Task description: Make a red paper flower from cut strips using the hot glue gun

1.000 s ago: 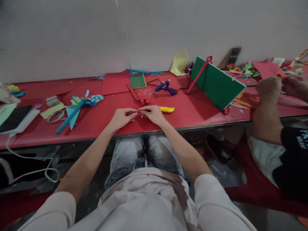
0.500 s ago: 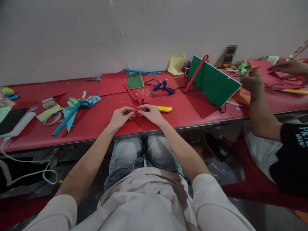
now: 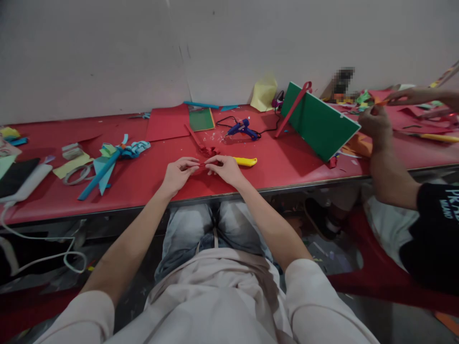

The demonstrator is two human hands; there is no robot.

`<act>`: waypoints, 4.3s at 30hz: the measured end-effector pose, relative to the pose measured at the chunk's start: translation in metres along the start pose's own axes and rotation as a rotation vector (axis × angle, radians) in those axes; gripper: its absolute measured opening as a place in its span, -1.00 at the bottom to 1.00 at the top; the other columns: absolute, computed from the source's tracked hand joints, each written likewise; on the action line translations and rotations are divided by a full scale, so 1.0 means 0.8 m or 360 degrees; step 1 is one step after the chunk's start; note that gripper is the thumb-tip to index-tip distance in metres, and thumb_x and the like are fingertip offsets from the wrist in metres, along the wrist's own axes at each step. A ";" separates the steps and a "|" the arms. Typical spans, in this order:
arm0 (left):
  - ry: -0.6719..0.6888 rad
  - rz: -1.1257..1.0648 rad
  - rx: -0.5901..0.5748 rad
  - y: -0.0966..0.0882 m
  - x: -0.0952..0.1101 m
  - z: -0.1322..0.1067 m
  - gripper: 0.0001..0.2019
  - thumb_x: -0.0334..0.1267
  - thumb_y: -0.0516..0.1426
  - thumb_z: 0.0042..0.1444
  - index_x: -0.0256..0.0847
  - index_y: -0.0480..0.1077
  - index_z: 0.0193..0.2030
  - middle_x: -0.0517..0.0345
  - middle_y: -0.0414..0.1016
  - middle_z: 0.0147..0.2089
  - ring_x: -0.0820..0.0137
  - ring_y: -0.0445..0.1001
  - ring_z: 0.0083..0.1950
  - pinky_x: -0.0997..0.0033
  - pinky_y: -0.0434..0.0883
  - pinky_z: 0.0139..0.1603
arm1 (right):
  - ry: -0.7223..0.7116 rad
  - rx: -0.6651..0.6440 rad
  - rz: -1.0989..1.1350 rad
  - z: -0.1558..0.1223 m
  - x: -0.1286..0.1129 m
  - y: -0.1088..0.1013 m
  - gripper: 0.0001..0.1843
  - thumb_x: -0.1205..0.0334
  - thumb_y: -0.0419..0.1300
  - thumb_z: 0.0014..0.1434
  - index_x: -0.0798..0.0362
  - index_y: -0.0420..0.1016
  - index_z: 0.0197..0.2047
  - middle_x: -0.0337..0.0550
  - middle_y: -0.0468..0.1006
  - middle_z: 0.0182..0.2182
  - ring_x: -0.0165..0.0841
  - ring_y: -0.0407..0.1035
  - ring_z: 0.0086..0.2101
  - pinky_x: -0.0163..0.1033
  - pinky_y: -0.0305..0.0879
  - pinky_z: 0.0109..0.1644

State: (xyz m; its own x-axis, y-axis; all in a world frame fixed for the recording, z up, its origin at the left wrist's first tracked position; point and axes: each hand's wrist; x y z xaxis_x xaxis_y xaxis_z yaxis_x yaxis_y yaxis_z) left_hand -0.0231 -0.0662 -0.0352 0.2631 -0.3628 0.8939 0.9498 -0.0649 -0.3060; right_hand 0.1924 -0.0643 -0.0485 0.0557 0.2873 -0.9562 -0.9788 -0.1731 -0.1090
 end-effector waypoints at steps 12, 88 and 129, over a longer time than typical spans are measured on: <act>-0.0172 -0.0145 -0.0095 0.007 0.000 0.001 -0.67 -0.11 0.35 0.21 -0.27 0.55 0.02 0.10 0.65 -0.36 0.45 0.52 -0.49 0.46 0.45 -0.42 | -0.0205 0.0049 -0.0017 0.002 0.001 -0.001 -0.79 0.12 0.45 0.11 0.01 0.74 -0.20 -0.07 0.75 -0.15 -0.26 0.63 -0.14 -0.12 0.55 0.06; 0.0548 0.1142 -0.0069 0.009 0.017 -0.018 -0.88 -0.28 0.18 0.41 -0.17 0.58 -0.07 -0.05 0.67 -0.08 0.11 0.55 0.01 0.12 0.42 0.06 | -0.0010 0.0026 -0.0079 0.001 -0.002 0.003 -0.54 -0.21 0.45 0.04 0.01 0.50 -0.29 -0.34 0.51 -0.55 -0.41 0.36 -0.54 -0.25 0.34 -0.37; 0.0555 0.1313 -0.0227 0.006 0.024 -0.028 -0.91 -0.27 0.29 0.36 -0.16 0.62 -0.20 0.05 0.65 -0.14 0.19 0.57 -0.04 0.21 0.39 -0.01 | -0.0481 -0.0139 -0.0838 -0.022 -0.008 -0.004 -0.91 0.38 0.25 0.25 0.04 0.56 -0.30 -0.06 0.63 -0.22 -0.24 0.49 -0.20 -0.10 0.44 0.00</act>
State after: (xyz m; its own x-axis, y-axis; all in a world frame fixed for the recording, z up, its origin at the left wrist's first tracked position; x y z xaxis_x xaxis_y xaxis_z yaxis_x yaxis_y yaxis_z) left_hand -0.0169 -0.0947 -0.0268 0.7626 -0.6045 0.2303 0.4465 0.2343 -0.8635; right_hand 0.1983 -0.0820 -0.0467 0.4567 0.6075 -0.6499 -0.8144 -0.0084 -0.5802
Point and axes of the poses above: each hand's wrist, its own z-axis towards the middle knuckle, its own y-axis out of the palm, x = y × z
